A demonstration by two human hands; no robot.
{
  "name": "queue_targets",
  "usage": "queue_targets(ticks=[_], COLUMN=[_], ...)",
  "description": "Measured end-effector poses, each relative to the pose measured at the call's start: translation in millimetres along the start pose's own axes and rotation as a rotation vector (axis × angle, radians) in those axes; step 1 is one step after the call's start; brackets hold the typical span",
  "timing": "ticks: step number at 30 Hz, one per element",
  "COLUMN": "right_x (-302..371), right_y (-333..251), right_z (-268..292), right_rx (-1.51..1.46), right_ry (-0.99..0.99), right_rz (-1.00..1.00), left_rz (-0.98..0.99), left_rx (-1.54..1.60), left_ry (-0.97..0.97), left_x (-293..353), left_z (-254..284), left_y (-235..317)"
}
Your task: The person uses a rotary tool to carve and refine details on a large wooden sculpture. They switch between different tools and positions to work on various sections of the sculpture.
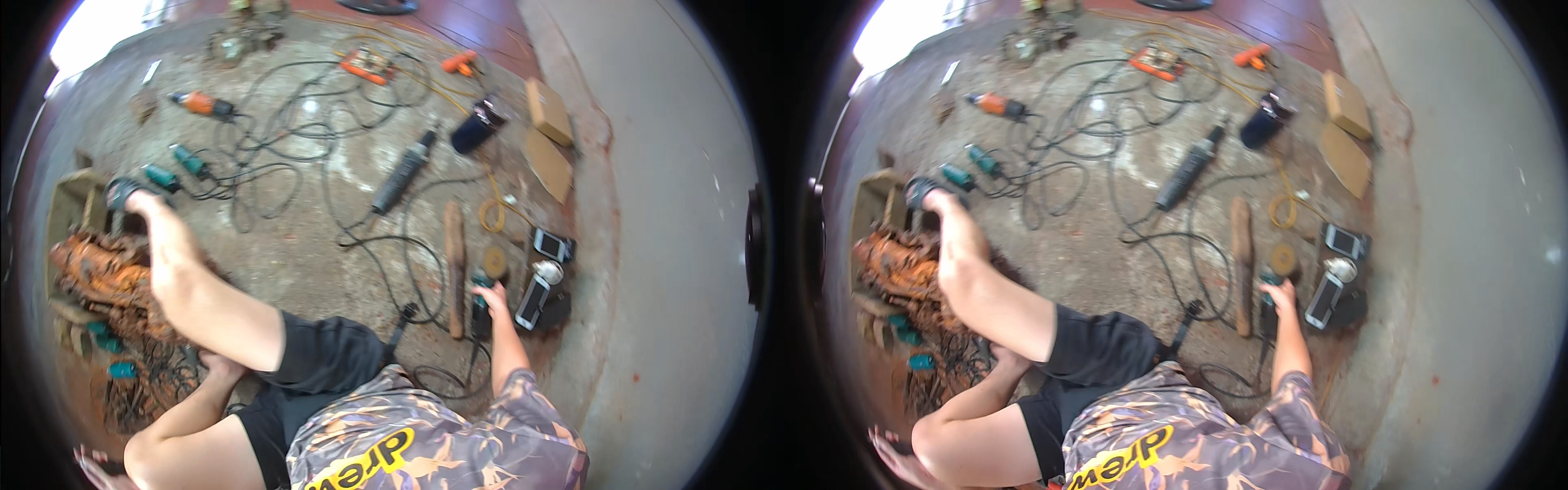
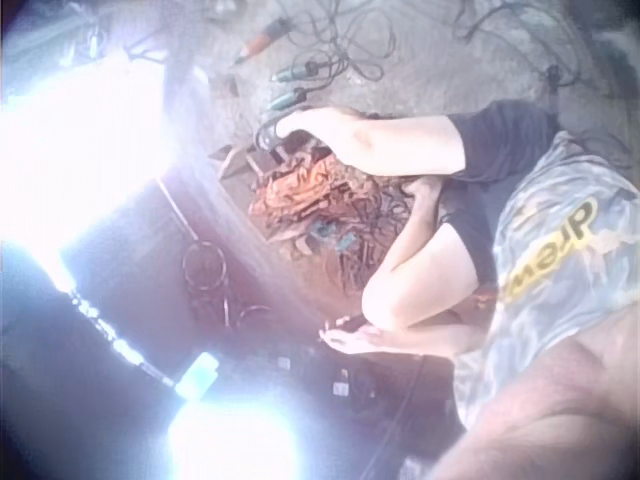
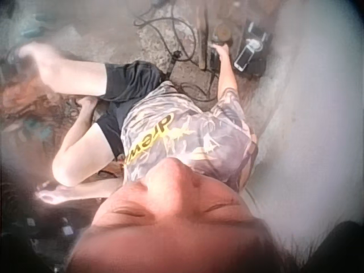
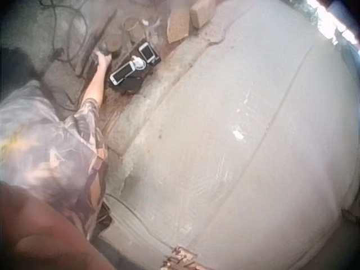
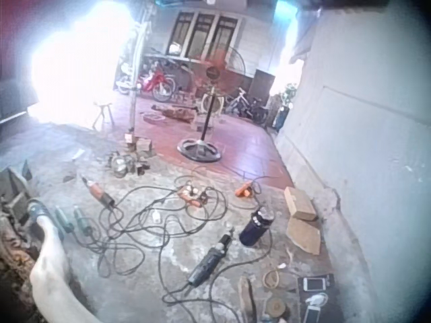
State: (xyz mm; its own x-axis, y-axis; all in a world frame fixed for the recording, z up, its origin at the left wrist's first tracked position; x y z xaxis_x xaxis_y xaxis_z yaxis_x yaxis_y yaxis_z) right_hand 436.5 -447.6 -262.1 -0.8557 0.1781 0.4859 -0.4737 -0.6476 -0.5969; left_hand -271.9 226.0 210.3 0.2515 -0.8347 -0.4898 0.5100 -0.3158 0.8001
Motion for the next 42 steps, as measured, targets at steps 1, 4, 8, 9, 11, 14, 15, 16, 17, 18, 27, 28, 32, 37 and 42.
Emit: queue_targets(ticks=[1, 4, 8, 9, 11, 14, 15, 16, 17, 18, 27, 28, 32, 37, 42], right_x=[6, 35, 108, 130, 175, 255, 276, 299, 320, 334, 403, 399, 417, 418, 433], right_y=[-9, -12, -64, -95, -168, -277, -310, -334, -361, -373, -431, -427, -447, -472, -533], right_z=[-3, 27, 42, 7, -80, -195, -220, -241, -255, -270, -386, -400, -435, -442, -445], right_rx=[-0.034, -0.049, 0.253, 0.183, 0.243, 0.274, 0.335, 0.390, 0.448, 0.498, 0.748, 0.746, 0.855, 0.897, 0.860], right_ry=[-0.049, 0.074, 0.304, 0.091, -0.276, -0.637, -0.729, -0.813, -0.870, -0.925, -1.109, -1.130, -1.154, -1.200, -1.213], right_rz=[0.005, 0.044, 0.497, 0.577, 0.708, 0.748, 0.800, 0.841, 0.882, 0.902, 0.810, 0.780, 0.725, 0.739, 0.947], left_rz=[0.035, 0.134, 0.222, 0.238, 0.314, 0.315, 0.345, 0.349, 0.358, 0.379, 0.657, 0.699, 0.814, 0.786, 0.635], left_rx=[0.065, 0.224, 0.388, 0.420, 0.573, 0.675, 0.703, 0.702, 0.717, 0.707, 0.622, 0.622, 0.598, 0.693, 0.763], left_ry=[0.021, 0.089, 0.113, 0.100, 0.058, -0.043, -0.049, -0.068, -0.079, -0.092, -0.150, -0.144, -0.062, 0.087, -0.044], left_x=[-1, -3, -20, -26, -32, -52, -52, -58, -63, -64, -45, -41, -28, -52, -89], left_z=[-3, -19, -5, -11, -27, -65, -79, -88, -97, -105, -176, -178, -170, -178, -213], left_y=[-11, -44, -106, -119, -144, -157, -156, -155, -159, -163, -231, -238, -286, -296, -247])
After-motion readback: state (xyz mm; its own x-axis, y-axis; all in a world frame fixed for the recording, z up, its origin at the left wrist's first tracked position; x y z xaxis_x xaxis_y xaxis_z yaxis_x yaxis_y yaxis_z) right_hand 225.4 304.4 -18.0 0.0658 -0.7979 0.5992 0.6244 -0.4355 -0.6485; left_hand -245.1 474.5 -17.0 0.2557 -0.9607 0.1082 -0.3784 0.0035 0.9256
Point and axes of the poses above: each hand's wrist, its own x-axis away from the middle knuckle, its own z-axis out of the back of the hand, y = z × x, the point moved 9 cm from there along -x, towards the middle knuckle, and after that the axes turned 5 degrees about x, right-handed, at the moved point
